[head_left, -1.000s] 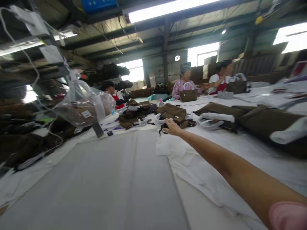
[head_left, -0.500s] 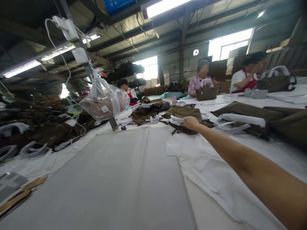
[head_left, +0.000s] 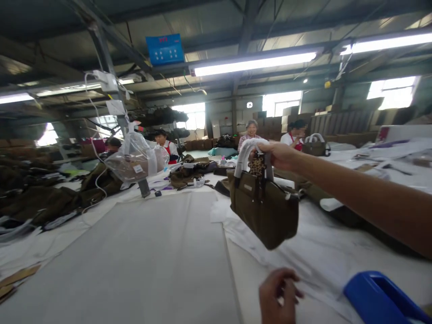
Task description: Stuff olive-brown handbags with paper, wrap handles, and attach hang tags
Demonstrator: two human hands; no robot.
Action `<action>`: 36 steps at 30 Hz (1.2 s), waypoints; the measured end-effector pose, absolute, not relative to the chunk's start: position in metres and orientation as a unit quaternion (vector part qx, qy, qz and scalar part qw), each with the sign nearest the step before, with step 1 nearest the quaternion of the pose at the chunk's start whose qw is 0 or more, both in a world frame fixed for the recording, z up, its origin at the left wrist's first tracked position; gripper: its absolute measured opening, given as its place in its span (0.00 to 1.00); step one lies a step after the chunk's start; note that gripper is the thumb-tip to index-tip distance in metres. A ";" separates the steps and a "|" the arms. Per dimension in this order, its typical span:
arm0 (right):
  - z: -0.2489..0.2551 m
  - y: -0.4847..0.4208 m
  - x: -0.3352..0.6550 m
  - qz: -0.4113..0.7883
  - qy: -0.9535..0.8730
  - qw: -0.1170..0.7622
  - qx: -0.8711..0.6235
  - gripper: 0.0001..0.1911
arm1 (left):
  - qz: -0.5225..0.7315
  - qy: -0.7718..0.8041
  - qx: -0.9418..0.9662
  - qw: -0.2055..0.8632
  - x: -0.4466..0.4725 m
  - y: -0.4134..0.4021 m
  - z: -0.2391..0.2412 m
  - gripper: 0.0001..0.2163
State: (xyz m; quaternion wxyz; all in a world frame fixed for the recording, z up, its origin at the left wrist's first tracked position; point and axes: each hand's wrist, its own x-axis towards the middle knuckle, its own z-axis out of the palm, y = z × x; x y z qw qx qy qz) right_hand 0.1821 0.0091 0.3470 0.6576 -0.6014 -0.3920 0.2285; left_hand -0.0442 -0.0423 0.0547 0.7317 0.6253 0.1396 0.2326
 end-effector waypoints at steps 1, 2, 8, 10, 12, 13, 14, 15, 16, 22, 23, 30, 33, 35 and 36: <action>0.345 -0.010 0.162 0.254 -0.383 0.655 -0.600 0.11 | 0.312 0.146 0.613 0.711 -0.058 -0.038 0.075 0.24; 0.341 -0.028 0.142 0.284 -0.373 0.650 -0.598 0.11 | 0.379 0.163 0.592 0.693 -0.074 -0.034 0.097 0.20; 0.299 -0.121 0.035 0.468 -0.352 0.610 -0.533 0.09 | 0.468 0.163 0.644 0.582 -0.149 -0.052 0.195 0.16; 0.290 -0.144 0.011 0.489 -0.357 0.604 -0.518 0.11 | 0.425 0.162 0.678 0.577 -0.156 -0.069 0.203 0.16; 0.284 -0.161 -0.005 0.489 -0.372 0.596 -0.517 0.15 | 0.407 0.176 0.696 0.565 -0.158 -0.085 0.202 0.19; 0.283 -0.169 -0.009 0.480 -0.381 0.594 -0.521 0.17 | 0.404 0.182 0.706 0.553 -0.159 -0.092 0.200 0.19; 0.281 -0.176 -0.011 0.468 -0.386 0.595 -0.527 0.18 | 0.403 0.185 0.719 0.535 -0.161 -0.098 0.198 0.17; 0.280 -0.182 -0.010 0.456 -0.386 0.600 -0.532 0.18 | 0.401 0.184 0.738 0.511 -0.163 -0.104 0.196 0.14; 0.278 -0.187 -0.009 0.447 -0.380 0.609 -0.533 0.17 | 0.397 0.180 0.760 0.483 -0.166 -0.110 0.195 0.10; 0.258 -0.216 0.015 0.443 -0.340 0.679 -0.476 0.13 | 0.184 0.030 0.835 0.517 -0.192 -0.138 0.197 0.05; 0.255 -0.221 0.018 0.436 -0.350 0.681 -0.473 0.14 | 0.174 0.026 0.831 0.528 -0.194 -0.137 0.197 0.05; 0.249 -0.252 0.018 0.409 -0.458 0.640 -0.462 0.17 | 0.423 0.137 0.854 0.269 -0.162 -0.089 0.182 0.19; 0.250 -0.260 0.014 0.335 -0.486 0.608 -0.531 0.23 | 0.386 0.117 0.898 0.178 -0.157 -0.077 0.172 0.15; 0.249 -0.264 0.015 0.285 -0.461 0.614 -0.574 0.26 | 0.385 0.111 0.906 0.136 -0.164 -0.077 0.172 0.09; 0.248 -0.266 0.017 0.274 -0.434 0.628 -0.585 0.27 | 0.377 0.091 0.913 0.129 -0.170 -0.078 0.174 0.08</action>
